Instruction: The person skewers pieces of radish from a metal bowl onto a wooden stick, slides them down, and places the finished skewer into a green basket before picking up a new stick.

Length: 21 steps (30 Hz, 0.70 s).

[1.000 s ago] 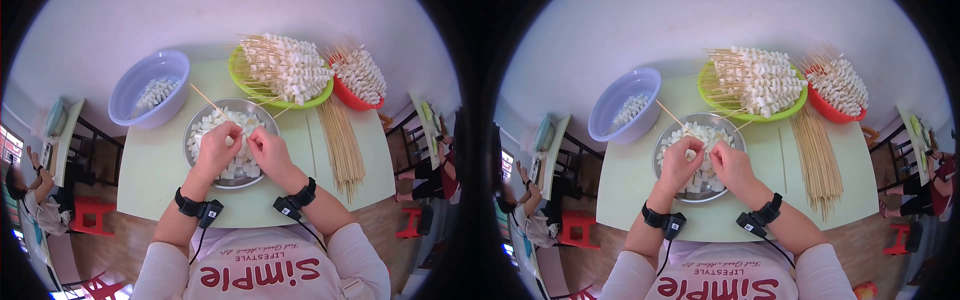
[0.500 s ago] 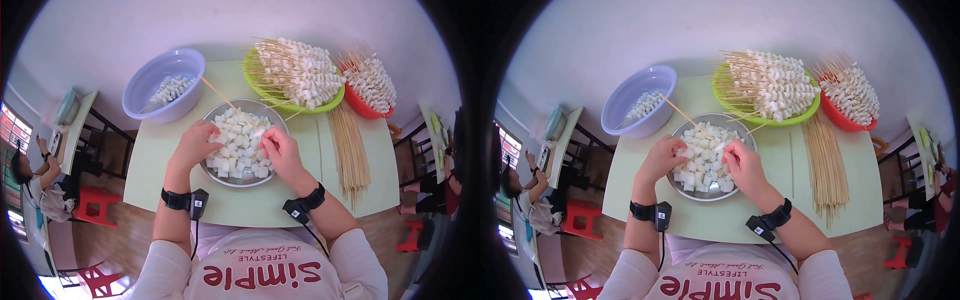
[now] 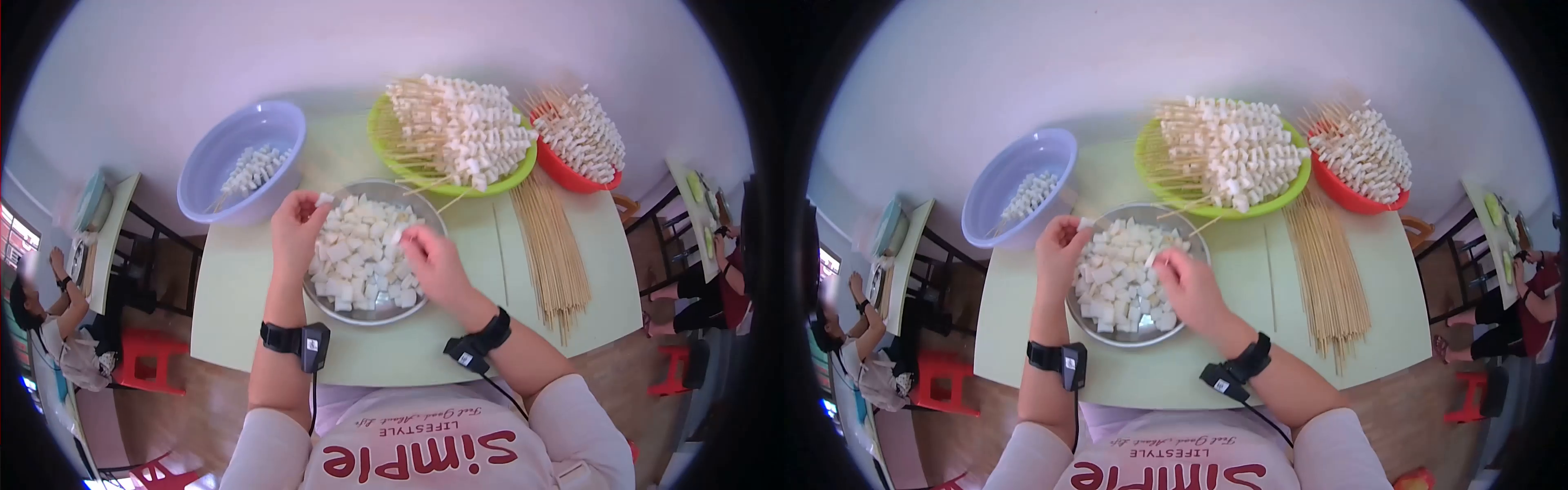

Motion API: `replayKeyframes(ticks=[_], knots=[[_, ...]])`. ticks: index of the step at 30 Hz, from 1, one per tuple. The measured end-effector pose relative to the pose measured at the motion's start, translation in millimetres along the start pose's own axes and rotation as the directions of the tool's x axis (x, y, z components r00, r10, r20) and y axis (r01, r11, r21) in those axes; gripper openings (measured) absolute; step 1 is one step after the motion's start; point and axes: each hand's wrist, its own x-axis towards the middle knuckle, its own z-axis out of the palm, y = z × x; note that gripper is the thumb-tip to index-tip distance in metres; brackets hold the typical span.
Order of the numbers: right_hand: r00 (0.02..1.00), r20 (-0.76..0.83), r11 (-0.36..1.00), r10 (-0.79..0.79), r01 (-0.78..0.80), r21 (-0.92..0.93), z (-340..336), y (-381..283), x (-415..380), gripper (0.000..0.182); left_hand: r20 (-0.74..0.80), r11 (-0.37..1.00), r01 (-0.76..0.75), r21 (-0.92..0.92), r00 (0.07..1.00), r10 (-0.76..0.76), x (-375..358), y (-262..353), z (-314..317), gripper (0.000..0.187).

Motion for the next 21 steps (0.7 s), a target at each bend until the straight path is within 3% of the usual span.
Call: replayKeyframes(ticks=[2, 4, 6, 8, 10, 13, 21], knots=[[0.983, 0.086, 0.959, -0.161, 0.176, -0.224, 4, -11, -10, 0.007, -0.209, 0.993, 0.012, -0.118, 0.977, -0.036, -1, -3, 0, 0.012], [0.978, 0.080, 0.952, -0.190, 0.204, -0.230, 8, -12, -10, 0.005, -0.235, 0.983, 0.034, -0.182, 0.969, -0.077, -2, -12, -5, 0.016], [0.984, 0.081, 0.934, -0.158, 0.176, -0.310, 7, -17, -14, 0.004, -0.263, 0.909, 0.032, -0.415, 0.953, -0.154, 0, -18, -9, 0.018], [0.981, 0.102, 0.918, -0.166, 0.192, -0.347, 9, -14, -13, 0.005, -0.278, 0.899, 0.071, -0.433, 0.938, -0.208, 0, -14, -11, 0.019], [0.968, 0.058, 0.890, -0.245, 0.248, -0.382, 12, -10, -13, 0.004, -0.311, 0.893, -0.015, -0.449, 0.940, -0.141, 0, -17, -10, 0.020], [0.984, 0.063, 0.916, -0.169, 0.180, -0.358, 11, -17, -14, 0.004, -0.339, 0.911, -0.059, -0.409, 0.936, -0.091, 0, -20, -9, 0.019], [0.981, 0.076, 0.903, -0.177, 0.192, -0.384, 10, -13, -13, 0.004, -0.366, 0.926, -0.063, -0.373, 0.927, -0.084, 1, -23, -10, 0.017]])
